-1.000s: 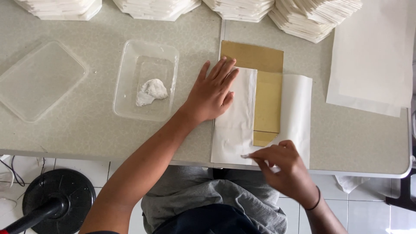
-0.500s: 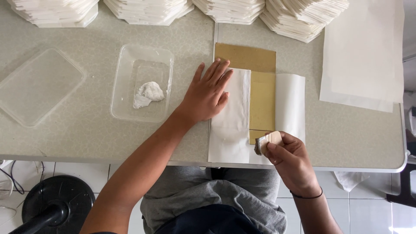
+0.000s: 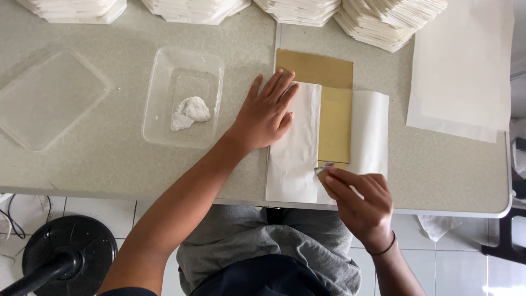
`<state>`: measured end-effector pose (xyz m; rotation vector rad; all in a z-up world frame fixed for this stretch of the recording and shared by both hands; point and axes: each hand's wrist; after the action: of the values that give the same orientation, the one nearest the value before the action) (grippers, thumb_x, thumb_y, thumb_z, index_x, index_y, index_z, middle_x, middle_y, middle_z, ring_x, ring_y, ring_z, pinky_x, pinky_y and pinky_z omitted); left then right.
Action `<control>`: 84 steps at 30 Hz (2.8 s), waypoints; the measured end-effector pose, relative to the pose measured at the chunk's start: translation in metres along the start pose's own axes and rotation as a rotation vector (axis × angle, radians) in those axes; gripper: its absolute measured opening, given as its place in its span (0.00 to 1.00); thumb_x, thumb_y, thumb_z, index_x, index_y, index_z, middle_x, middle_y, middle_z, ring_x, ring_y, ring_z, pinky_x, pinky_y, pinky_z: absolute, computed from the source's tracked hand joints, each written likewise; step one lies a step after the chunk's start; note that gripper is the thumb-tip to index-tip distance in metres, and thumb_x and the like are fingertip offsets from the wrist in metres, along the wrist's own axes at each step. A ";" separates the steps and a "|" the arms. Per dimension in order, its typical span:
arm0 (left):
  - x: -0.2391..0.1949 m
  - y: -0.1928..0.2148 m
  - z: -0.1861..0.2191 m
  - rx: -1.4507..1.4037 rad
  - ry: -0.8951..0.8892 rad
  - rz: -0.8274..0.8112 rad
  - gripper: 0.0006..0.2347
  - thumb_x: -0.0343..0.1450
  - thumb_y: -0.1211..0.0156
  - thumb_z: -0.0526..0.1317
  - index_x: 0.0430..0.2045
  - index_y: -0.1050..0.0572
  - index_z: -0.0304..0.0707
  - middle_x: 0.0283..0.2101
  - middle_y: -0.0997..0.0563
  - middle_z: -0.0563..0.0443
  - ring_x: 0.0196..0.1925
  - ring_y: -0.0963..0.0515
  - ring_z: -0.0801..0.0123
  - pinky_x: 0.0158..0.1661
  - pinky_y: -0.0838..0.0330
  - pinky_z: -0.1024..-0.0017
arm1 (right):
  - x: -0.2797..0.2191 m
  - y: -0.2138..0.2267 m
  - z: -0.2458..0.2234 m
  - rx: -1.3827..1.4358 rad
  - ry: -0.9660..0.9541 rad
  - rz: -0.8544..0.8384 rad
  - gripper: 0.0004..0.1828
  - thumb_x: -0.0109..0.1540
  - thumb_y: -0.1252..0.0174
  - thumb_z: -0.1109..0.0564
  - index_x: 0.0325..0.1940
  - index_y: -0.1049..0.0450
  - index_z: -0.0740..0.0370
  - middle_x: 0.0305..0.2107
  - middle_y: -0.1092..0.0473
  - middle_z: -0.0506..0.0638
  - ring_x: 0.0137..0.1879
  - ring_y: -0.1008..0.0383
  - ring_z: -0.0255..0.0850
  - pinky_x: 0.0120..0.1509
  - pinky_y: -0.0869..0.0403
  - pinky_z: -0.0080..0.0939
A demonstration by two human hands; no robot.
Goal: Applying glue and folding paper to assemble a paper bag on a work table.
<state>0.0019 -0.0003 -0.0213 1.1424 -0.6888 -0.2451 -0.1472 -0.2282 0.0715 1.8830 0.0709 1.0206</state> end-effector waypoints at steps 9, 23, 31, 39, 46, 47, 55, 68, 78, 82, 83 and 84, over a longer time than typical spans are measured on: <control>0.000 0.000 0.000 -0.012 -0.004 0.020 0.22 0.74 0.46 0.45 0.63 0.35 0.35 0.72 0.41 0.42 0.75 0.42 0.52 0.67 0.45 0.42 | -0.018 -0.022 0.001 -0.387 0.099 -0.102 0.09 0.65 0.29 0.57 0.47 0.20 0.48 0.44 0.26 0.42 0.34 0.29 0.30 0.42 0.35 0.38; 0.000 -0.003 -0.001 -0.008 0.003 -0.013 0.23 0.76 0.48 0.46 0.65 0.35 0.35 0.73 0.43 0.42 0.76 0.44 0.51 0.68 0.47 0.42 | -0.033 -0.029 -0.003 -0.394 0.032 -0.254 0.24 0.62 0.38 0.68 0.59 0.25 0.46 0.43 0.34 0.44 0.36 0.33 0.37 0.44 0.35 0.43; 0.001 -0.002 -0.001 0.012 0.004 -0.027 0.24 0.75 0.48 0.46 0.66 0.36 0.35 0.74 0.44 0.42 0.76 0.45 0.52 0.68 0.46 0.43 | -0.022 -0.018 -0.014 -0.522 -0.008 -0.368 0.26 0.58 0.42 0.70 0.53 0.25 0.43 0.46 0.29 0.35 0.35 0.32 0.36 0.45 0.42 0.42; -0.001 0.000 -0.001 -0.015 -0.010 0.021 0.22 0.74 0.45 0.44 0.63 0.34 0.34 0.72 0.41 0.41 0.75 0.42 0.50 0.67 0.44 0.42 | -0.017 0.006 -0.013 -0.597 0.024 -0.294 0.15 0.64 0.38 0.64 0.45 0.23 0.40 0.41 0.28 0.34 0.35 0.35 0.30 0.53 0.46 0.40; 0.000 -0.001 0.000 0.009 -0.022 0.028 0.23 0.75 0.44 0.44 0.64 0.34 0.36 0.72 0.41 0.42 0.75 0.42 0.51 0.67 0.44 0.42 | 0.005 0.006 -0.007 -0.222 -0.100 -0.218 0.11 0.63 0.31 0.54 0.50 0.19 0.46 0.37 0.28 0.44 0.39 0.29 0.37 0.53 0.43 0.45; 0.000 0.001 0.001 -0.015 0.016 -0.039 0.24 0.74 0.46 0.44 0.66 0.36 0.37 0.73 0.42 0.41 0.76 0.44 0.51 0.68 0.48 0.41 | 0.005 -0.002 -0.001 -0.192 -0.106 -0.219 0.08 0.62 0.32 0.52 0.46 0.18 0.45 0.39 0.27 0.44 0.43 0.27 0.40 0.56 0.41 0.47; 0.005 0.010 0.005 -0.081 0.093 -0.161 0.26 0.73 0.51 0.45 0.68 0.38 0.40 0.74 0.43 0.41 0.77 0.47 0.49 0.70 0.55 0.40 | 0.023 -0.029 0.015 -0.131 -0.086 -0.284 0.09 0.63 0.37 0.61 0.45 0.18 0.49 0.37 0.22 0.42 0.48 0.24 0.40 0.64 0.39 0.56; 0.001 0.000 -0.001 -0.031 0.010 -0.049 0.23 0.76 0.48 0.46 0.66 0.36 0.36 0.74 0.44 0.41 0.76 0.45 0.51 0.69 0.49 0.42 | -0.010 -0.002 -0.015 -0.091 0.042 -0.430 0.20 0.56 0.41 0.72 0.45 0.22 0.50 0.39 0.21 0.39 0.43 0.26 0.37 0.62 0.45 0.48; 0.002 0.006 0.001 -0.047 0.014 -0.073 0.23 0.77 0.49 0.44 0.67 0.37 0.34 0.74 0.46 0.42 0.77 0.48 0.51 0.69 0.51 0.42 | 0.017 -0.009 -0.009 -0.188 0.023 -0.274 0.14 0.64 0.43 0.69 0.42 0.22 0.50 0.39 0.21 0.37 0.42 0.28 0.38 0.62 0.46 0.46; 0.000 0.000 -0.002 -0.049 0.021 -0.052 0.23 0.76 0.48 0.45 0.66 0.37 0.36 0.75 0.45 0.43 0.77 0.47 0.51 0.69 0.50 0.42 | -0.010 -0.014 -0.011 -0.175 0.015 -0.303 0.11 0.63 0.38 0.65 0.42 0.20 0.50 0.38 0.19 0.39 0.41 0.26 0.35 0.63 0.46 0.46; 0.001 0.001 -0.001 -0.043 0.017 -0.064 0.23 0.77 0.49 0.45 0.67 0.37 0.35 0.75 0.46 0.42 0.77 0.47 0.51 0.69 0.50 0.42 | -0.011 -0.009 -0.016 -0.180 0.011 -0.337 0.13 0.63 0.40 0.67 0.44 0.21 0.50 0.38 0.20 0.39 0.41 0.26 0.36 0.64 0.46 0.47; 0.002 0.003 -0.001 -0.037 0.010 -0.077 0.23 0.77 0.49 0.45 0.67 0.37 0.34 0.75 0.46 0.41 0.77 0.48 0.51 0.69 0.50 0.42 | -0.013 -0.005 -0.022 -0.186 0.005 -0.368 0.16 0.62 0.42 0.69 0.46 0.22 0.50 0.38 0.21 0.38 0.42 0.27 0.37 0.64 0.46 0.47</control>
<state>0.0038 0.0010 -0.0185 1.1351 -0.6303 -0.3160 -0.1684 -0.2159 0.0644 1.6228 0.3041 0.7517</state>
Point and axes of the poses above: each hand's wrist, its own x-axis towards the middle knuckle, its own y-axis out of the back of the hand, z = x × y
